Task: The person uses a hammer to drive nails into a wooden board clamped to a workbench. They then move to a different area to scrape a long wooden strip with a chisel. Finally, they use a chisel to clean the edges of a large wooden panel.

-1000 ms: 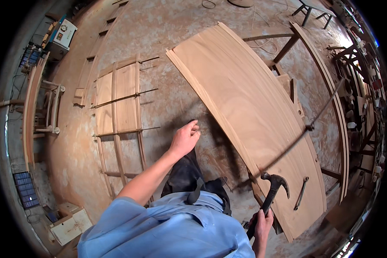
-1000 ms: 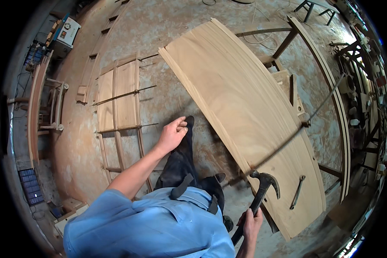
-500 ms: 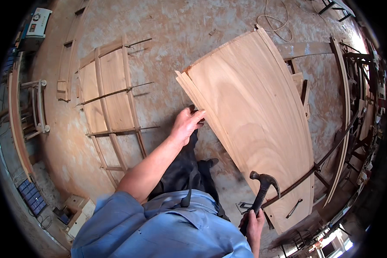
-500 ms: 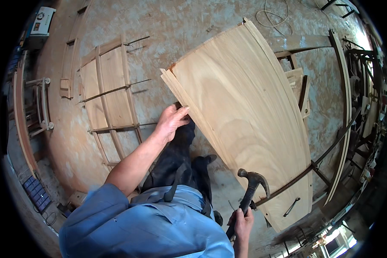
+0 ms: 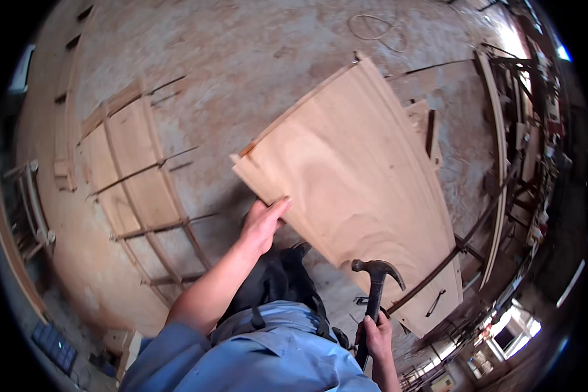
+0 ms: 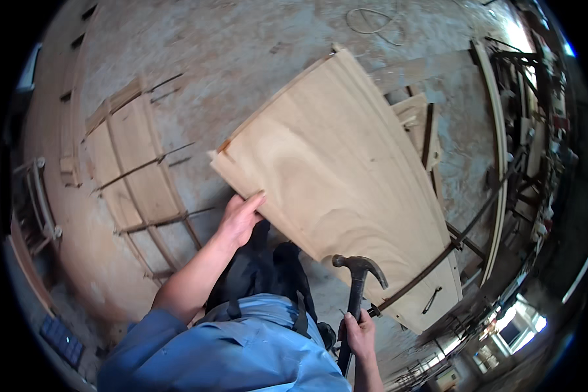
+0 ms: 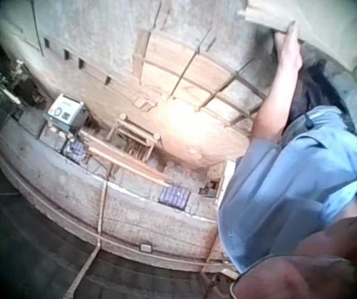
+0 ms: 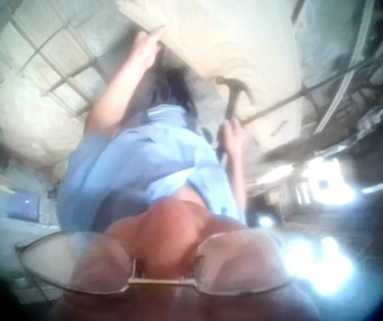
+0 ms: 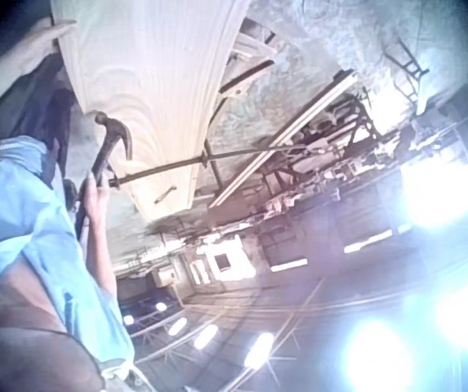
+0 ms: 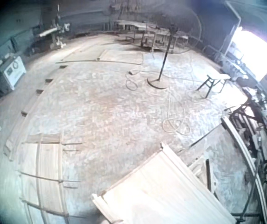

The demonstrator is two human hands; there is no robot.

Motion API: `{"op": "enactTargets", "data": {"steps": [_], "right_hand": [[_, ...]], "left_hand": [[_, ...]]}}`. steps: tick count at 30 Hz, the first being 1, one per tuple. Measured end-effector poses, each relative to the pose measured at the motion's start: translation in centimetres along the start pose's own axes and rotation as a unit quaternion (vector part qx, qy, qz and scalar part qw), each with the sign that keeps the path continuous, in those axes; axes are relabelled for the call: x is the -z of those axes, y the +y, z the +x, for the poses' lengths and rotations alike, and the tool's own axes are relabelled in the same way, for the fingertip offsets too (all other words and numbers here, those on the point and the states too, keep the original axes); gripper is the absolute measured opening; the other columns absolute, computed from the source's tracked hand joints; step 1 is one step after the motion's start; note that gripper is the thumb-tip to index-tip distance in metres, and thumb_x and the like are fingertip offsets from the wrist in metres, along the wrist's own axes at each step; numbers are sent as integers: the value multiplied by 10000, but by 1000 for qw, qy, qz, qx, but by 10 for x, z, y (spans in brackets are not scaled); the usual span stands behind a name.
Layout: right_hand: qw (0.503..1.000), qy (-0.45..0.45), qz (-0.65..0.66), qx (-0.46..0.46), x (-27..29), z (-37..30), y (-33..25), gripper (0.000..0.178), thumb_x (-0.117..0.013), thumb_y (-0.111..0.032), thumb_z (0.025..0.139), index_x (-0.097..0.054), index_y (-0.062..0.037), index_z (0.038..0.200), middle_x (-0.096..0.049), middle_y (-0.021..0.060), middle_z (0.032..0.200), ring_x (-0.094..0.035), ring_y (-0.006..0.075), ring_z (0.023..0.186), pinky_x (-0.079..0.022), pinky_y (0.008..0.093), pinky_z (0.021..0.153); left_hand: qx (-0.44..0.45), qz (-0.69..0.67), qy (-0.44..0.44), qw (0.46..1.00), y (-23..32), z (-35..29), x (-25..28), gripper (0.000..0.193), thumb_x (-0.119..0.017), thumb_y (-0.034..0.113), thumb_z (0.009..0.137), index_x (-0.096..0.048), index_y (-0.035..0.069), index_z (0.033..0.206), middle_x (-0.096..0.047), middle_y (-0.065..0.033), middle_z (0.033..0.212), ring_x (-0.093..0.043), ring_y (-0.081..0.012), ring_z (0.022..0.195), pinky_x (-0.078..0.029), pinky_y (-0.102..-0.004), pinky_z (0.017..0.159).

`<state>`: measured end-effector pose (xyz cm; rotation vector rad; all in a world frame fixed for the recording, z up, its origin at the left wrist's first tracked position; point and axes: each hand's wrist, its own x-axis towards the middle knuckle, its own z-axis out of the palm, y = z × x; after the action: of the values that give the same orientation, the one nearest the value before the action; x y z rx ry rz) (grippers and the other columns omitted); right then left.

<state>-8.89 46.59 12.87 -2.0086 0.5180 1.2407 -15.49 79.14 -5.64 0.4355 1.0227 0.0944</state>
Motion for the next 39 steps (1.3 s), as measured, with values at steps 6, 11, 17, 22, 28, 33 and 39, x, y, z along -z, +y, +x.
{"op": "enactTargets", "data": {"steps": [6, 11, 17, 22, 28, 33, 39], "right_hand": [[994, 82, -23, 67, -5, 7, -15, 167, -603, -172, 928, -510, -34, 912, -552, 34, 670, -543, 103, 550, -457, 252, 495], [968, 179, -158, 78, 6, 43, -20, 224, -684, -144, 818, -518, 2, 854, -510, 33, 710, -454, 140, 651, -427, 327, 609], [933, 296, -132, 159, -6, 94, -15, 274, -709, -189, 818, -529, 12, 865, -519, 83, 736, -481, 158, 701, -432, 332, 655], [917, 322, -147, 186, -12, 115, -7, 250, -676, -199, 868, -530, 1, 904, -473, 45, 716, -448, 151, 691, -410, 329, 637], [915, 318, -210, 130, -11, 121, -12, 336, -690, -247, 843, -551, 3, 1017, -596, 223, 896, -582, 398, 854, -459, 447, 748], [866, 332, -291, 234, 1, 119, -14, 332, -694, -171, 804, -537, -3, 1044, -559, 226, 950, -544, 406, 899, -460, 485, 764], [964, 191, 113, 144, 27, 46, 46, 265, -609, -230, 925, -572, -12, 1070, -621, 120, 785, -621, 290, 766, -500, 410, 676]], "left_hand": [[37, 13, -10, 999, -8, -4, -3, 519, -628, 222, 921, -425, 4, 1346, -554, -125, 1276, -550, -257, 1164, -473, -472, 952], [74, 38, -39, 996, -16, -12, -8, 504, -620, 235, 924, -443, 8, 1338, -570, -131, 1254, -555, -259, 1161, -478, -473, 940], [131, 110, -75, 982, -26, -20, -9, 536, -643, 316, 912, -462, 22, 1323, -575, -125, 1233, -575, -232, 1089, -460, -428, 940], [162, 149, -69, 973, -26, -21, -5, 449, -628, 285, 928, -509, 38, 1284, -600, -97, 1218, -592, -211, 1077, -480, -385, 912], [196, 177, -94, 960, -32, -19, -10, 532, -655, 342, 904, -513, -13, 1274, -614, -164, 1180, -608, -261, 1061, -499, -393, 896], [240, 268, -93, 928, -24, -24, -26, 483, -636, 320, 915, -517, -22, 1235, -618, -184, 1150, -654, -282, 985, -563, -391, 799], [219, 485, -120, 838, -29, -45, -37, 555, -624, 291, 919, -450, -69, 1305, -598, -191, 1150, -656, -244, 915, -565, -326, 765]]}}
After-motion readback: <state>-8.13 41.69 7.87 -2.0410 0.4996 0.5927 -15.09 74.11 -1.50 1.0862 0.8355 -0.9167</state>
